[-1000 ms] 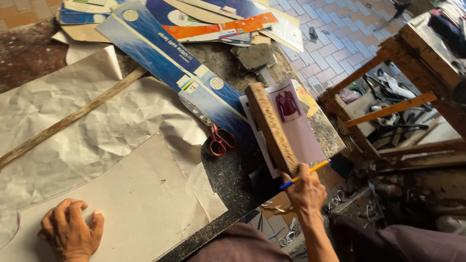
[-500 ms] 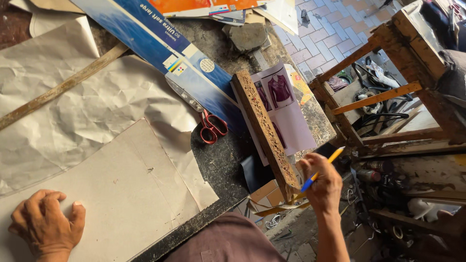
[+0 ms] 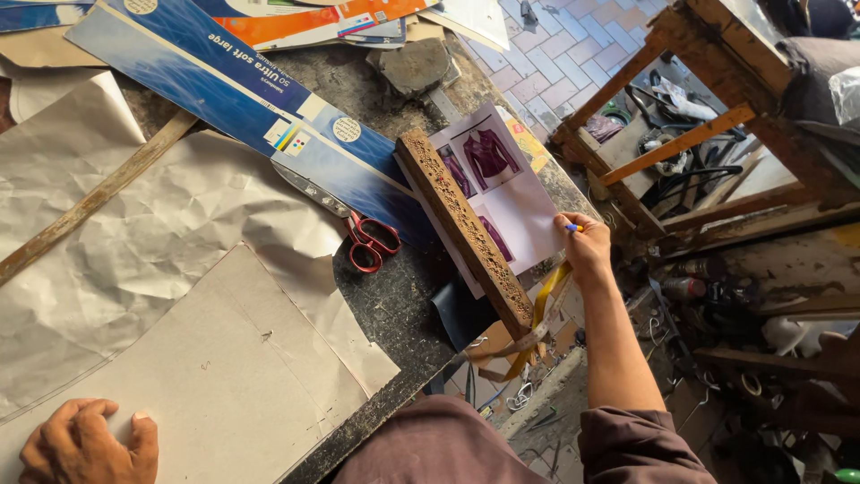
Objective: The person measures a piece of white fabric using a yellow measuring tape and marks it with a pencil. They adjust the fabric and tape multiple times to ensure accurate measurements.
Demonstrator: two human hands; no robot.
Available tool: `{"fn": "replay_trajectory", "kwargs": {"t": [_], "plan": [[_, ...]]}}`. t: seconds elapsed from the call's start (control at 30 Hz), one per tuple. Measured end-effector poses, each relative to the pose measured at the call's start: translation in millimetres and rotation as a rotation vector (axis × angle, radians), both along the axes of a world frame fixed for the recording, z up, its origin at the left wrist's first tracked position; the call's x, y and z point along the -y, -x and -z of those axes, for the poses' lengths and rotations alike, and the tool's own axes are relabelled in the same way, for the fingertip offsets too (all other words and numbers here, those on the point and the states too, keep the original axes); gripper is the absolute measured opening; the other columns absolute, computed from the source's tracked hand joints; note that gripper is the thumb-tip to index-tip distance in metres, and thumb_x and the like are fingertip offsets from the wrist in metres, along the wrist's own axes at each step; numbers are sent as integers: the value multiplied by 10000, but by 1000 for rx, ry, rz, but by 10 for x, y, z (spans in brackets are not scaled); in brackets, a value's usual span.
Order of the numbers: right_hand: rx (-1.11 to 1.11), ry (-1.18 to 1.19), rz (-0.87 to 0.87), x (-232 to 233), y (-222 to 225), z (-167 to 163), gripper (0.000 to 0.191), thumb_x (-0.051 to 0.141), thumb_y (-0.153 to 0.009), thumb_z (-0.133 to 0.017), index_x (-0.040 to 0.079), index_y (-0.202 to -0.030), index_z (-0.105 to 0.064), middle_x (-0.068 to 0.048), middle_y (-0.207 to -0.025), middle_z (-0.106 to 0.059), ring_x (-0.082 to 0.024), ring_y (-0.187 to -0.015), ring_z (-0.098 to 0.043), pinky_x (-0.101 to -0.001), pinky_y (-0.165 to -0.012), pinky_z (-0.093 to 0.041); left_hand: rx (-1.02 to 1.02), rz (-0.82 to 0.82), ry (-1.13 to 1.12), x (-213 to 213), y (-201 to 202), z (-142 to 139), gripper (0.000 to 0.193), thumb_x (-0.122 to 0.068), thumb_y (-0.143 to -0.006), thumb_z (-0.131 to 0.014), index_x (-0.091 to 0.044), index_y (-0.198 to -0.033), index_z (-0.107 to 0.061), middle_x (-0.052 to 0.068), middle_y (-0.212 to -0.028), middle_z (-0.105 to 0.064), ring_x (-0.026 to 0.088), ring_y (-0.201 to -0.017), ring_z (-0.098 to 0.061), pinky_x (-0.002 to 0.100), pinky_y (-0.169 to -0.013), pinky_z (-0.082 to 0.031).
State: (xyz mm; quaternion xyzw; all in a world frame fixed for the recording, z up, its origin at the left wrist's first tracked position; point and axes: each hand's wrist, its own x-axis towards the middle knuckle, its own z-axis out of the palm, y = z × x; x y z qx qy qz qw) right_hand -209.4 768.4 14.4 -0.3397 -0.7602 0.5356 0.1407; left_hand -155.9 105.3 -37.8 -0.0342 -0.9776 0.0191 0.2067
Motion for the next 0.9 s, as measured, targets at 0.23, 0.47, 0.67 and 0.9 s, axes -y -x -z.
{"fn": "replay_trajectory", "kwargs": {"t": [0.23, 0.47, 0.67, 0.9], "plan": [[246, -543, 119, 238, -158, -123, 425, 487, -853, -876, 90, -976, -789, -99, -849, -715, -230, -773, -682, -372, -711, -534, -35, 128, -271, -161, 143, -288, 306, -265, -891, -672, -114, -1123, -541, 119, -1326, -514, 382, -1277, -465, 569, -1095, -322], [98, -645, 55, 531, -147, -41, 470, 436, -880, -965, 15, -935, -763, -134, -940, -744, -263, -885, -707, -393, -848, -561, 76, -79, -252, -34, 127, -550, 322, -323, -805, -671, -169, -1063, -556, 47, -1300, -508, 347, -1265, -410, 586, -1037, -323], [126, -626, -48, 477, -205, -47, 430, 426, -923, -912, 35, -996, -750, -120, -939, -736, -242, -897, -702, -386, -822, -553, 86, -90, -249, 88, 138, -567, 330, -332, -771, -673, -175, -1039, -562, 33, -1296, -502, 336, -1256, -413, 586, -1004, -319], [6, -670, -180, 943, -722, -146, 433, 410, -900, -828, 68, -1133, -699, -115, -980, -752, -258, -894, -723, -400, -807, -566, 90, -103, -304, 296, 46, -553, 382, -346, -810, -662, -168, -1133, -561, 61, -1354, -486, 355, -1291, -400, 624, -1010, -330]]}}
